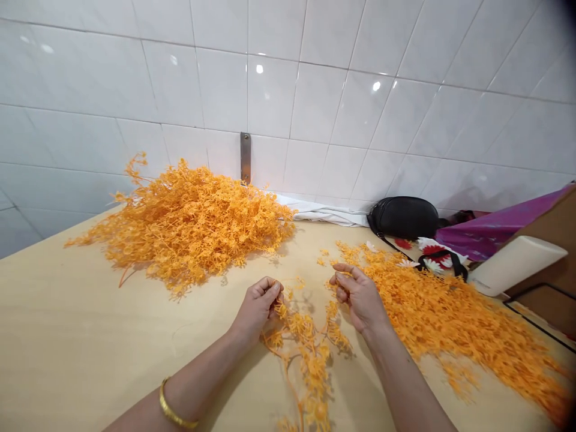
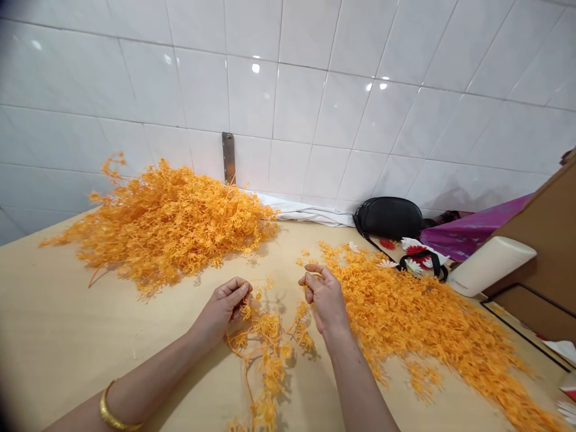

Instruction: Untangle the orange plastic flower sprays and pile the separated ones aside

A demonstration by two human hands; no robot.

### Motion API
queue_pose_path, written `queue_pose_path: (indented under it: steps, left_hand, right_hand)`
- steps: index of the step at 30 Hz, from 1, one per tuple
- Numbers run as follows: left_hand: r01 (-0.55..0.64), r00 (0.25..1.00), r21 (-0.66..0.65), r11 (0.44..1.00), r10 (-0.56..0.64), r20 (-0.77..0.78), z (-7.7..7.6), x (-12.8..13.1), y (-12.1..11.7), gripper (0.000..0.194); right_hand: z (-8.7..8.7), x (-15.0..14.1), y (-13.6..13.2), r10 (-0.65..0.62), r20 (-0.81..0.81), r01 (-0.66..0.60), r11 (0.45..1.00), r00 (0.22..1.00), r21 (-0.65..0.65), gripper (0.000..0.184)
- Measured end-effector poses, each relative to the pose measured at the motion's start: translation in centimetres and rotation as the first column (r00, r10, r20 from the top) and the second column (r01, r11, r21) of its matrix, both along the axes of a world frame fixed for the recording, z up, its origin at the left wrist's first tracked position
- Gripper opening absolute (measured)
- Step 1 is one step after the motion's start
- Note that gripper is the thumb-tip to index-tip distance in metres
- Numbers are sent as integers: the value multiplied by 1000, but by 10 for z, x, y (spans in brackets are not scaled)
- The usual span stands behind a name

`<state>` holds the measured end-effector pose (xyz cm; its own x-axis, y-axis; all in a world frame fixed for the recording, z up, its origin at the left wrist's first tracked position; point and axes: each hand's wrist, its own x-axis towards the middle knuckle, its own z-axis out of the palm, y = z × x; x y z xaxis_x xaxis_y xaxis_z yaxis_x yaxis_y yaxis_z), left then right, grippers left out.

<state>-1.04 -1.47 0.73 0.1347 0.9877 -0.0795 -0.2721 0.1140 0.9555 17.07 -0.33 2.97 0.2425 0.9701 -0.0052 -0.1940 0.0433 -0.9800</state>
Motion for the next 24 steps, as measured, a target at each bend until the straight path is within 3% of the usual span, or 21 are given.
queue_pose_path:
  steps: [3,6,13,16,20,22,24]
  left_hand:
    - [5,1000,11,1000,-5,16,0,-1,0,28]
    - [15,1000,18,1000,-15,5,1,-1,-1,30]
    - [110,994,15,994,-109,-27,0,1,-2,33]
    - [137,989,47,989,-134,-68,-3,3,-2,33]
    - [143,987,53,988,-138,-80,-4,3,-2,31]
    - [113,992,53,992,-110,-60,-3,1,-2,31]
    - [73,997,50,996,-71,-31,-1,-1,-2,31]
  right_hand:
    - [-1,-14,-5,145,59,-144,989,988,-27,31]
    - [-4,-28,-10,238,230,-233,971,944,-50,32]
    - [-8,-30,-9,225,459,-259,966,860,11,34]
    - [-5,-26,-7,144,587,-212,976,796,47,35]
    - [-1,-15,-5,-77,802,-146,969,592,201,34]
    - [1,3,-3,-231,797,-1,960,558,279,33]
    - [2,26,0,-378,693,229,925,614,302,29]
